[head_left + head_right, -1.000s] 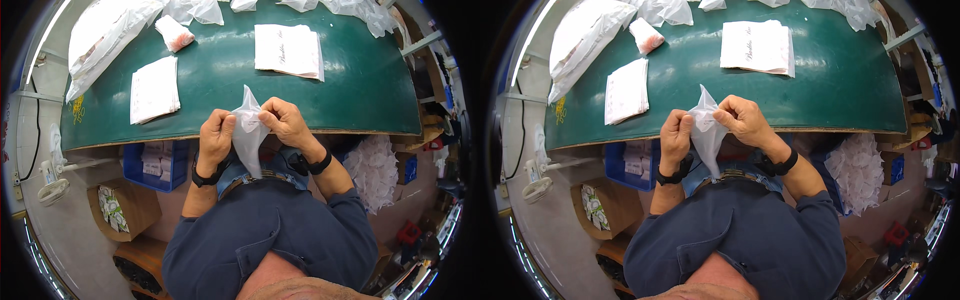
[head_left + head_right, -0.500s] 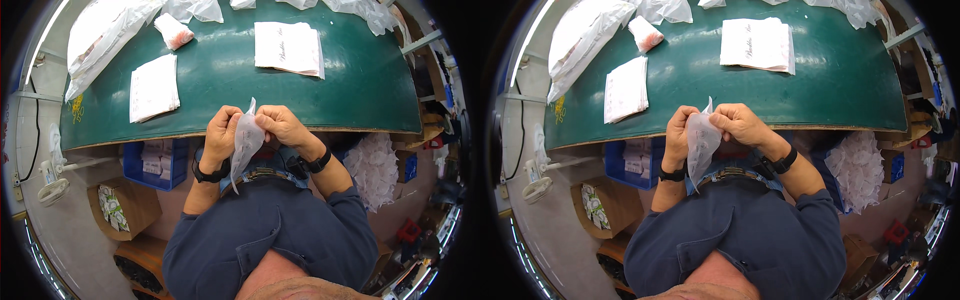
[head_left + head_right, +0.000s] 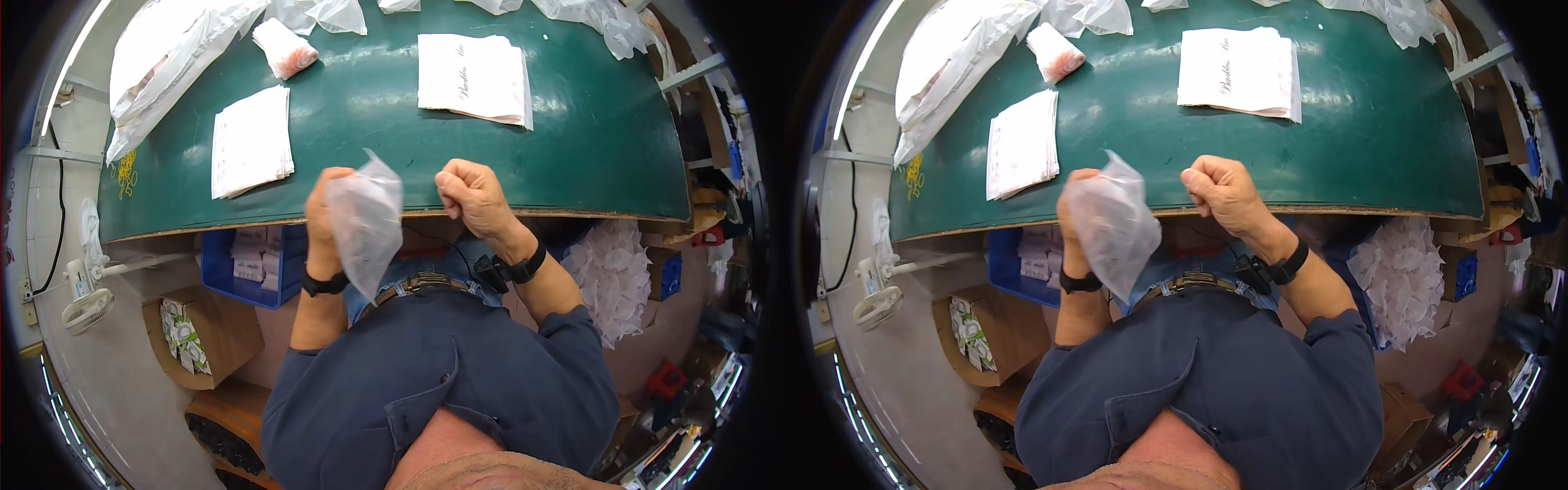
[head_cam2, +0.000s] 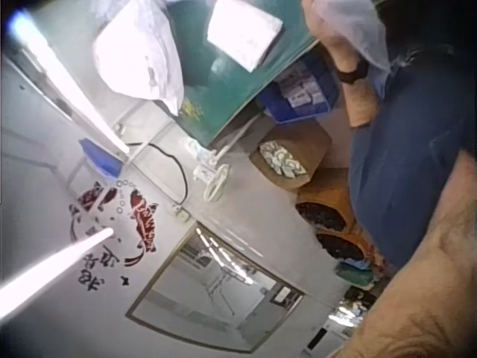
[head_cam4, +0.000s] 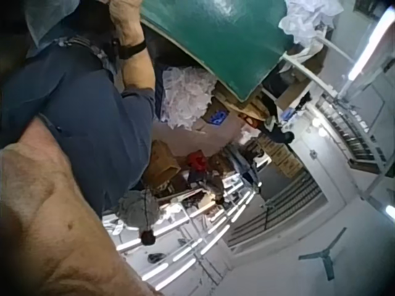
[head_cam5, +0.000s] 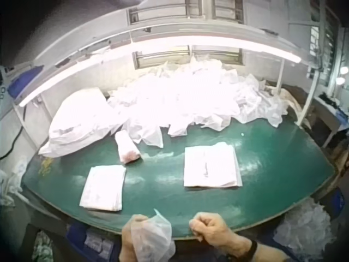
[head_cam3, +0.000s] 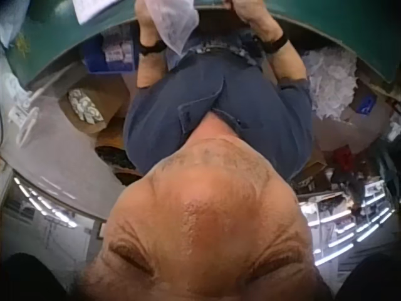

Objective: The recorder is manually opening and inspecting a stack of thin plastic bags on an assembly line workbench.

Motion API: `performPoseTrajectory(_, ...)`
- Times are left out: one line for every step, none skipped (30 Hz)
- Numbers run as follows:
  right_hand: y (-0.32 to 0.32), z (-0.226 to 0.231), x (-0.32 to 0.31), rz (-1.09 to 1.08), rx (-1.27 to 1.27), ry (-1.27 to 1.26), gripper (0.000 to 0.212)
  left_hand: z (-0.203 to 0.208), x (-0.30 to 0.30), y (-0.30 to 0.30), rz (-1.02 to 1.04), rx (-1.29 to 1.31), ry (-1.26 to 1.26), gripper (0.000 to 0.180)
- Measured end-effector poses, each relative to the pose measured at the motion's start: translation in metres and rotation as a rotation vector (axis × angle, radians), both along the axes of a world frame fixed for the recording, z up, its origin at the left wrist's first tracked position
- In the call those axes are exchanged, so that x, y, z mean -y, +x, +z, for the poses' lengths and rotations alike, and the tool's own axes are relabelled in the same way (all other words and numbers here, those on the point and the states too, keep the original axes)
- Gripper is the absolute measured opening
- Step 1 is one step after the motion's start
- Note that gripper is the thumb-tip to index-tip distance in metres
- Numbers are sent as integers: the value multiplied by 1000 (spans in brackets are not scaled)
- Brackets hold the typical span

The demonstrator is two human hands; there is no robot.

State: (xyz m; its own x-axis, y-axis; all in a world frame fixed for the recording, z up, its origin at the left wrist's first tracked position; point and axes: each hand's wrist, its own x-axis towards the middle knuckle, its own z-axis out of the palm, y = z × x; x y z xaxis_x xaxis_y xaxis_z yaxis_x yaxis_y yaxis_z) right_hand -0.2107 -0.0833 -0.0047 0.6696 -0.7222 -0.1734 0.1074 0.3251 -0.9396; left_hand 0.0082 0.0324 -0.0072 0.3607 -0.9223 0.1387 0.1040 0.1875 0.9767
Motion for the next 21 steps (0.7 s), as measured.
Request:
performPoseTrajectory(1,1,0,33,44,-23,28,0,0,-1,0,3,34,31)
performPoseTrajectory(3,2,-1,38,35,-34,27,0,0,-3,6,-34,27,30)
performPoseTrajectory(5,3,-5,40,24,-43,26,-2,0,-6,9,-72,23,29)
performPoseTrajectory(6,4,-9,37,42,-55,25,-5,1,-11,22,-104,26,29)
performPoseTrajectory(7,5,-13,42,7,-47,25,-8,3,-14,11,-118,23,29)
performPoseTrajectory(8,6,-17,75,-4,-102,26,-12,5,-18,27,30,-2,26)
performPoseTrajectory(8,6,-20,108,-13,-161,26,-16,8,-20,40,180,-30,24)
performPoseTrajectory(8,6,-21,164,-3,-223,26,-19,10,-21,54,331,-62,23)
performPoseTrajectory(7,6,-20,143,-23,-217,26,-21,12,-21,54,329,-58,23)
performPoseTrajectory(7,5,-18,110,-27,-219,26,-23,14,-20,72,299,-28,22)
performPoseTrajectory(6,4,-15,82,-32,-222,26,-24,15,-21,94,266,1,22)
performPoseTrajectory(6,2,-11,32,-36,-216,27,-24,15,-22,118,233,32,23)
performPoseTrajectory(7,1,-8,57,-36,-226,27,-24,14,-24,121,234,29,23)
performPoseTrajectory(8,0,-5,-2,-30,-248,27,-24,13,-27,66,70,42,24)
performPoseTrajectory(9,-1,-3,-64,-25,-266,27,-24,11,-32,8,-96,58,26)
performPoseTrajectory(11,0,-2,-117,-3,-286,27,-24,10,-35,-52,-261,75,28)
performPoseTrajectory(14,1,-1,-132,-22,-280,27,-24,9,-36,-56,-262,79,28)
performPoseTrajectory(17,2,-1,-160,13,-207,26,-23,8,-36,-57,-226,105,27)
performPoseTrajectory(19,4,-2,-186,47,-133,26,-23,8,-36,-57,-190,131,26)
performPoseTrajectory(21,7,-4,-210,106,-64,26,-23,8,-36,-53,-155,153,25)
performPoseTrajectory(23,8,-7,-202,83,-67,26,-23,8,-36,-48,-155,149,25)
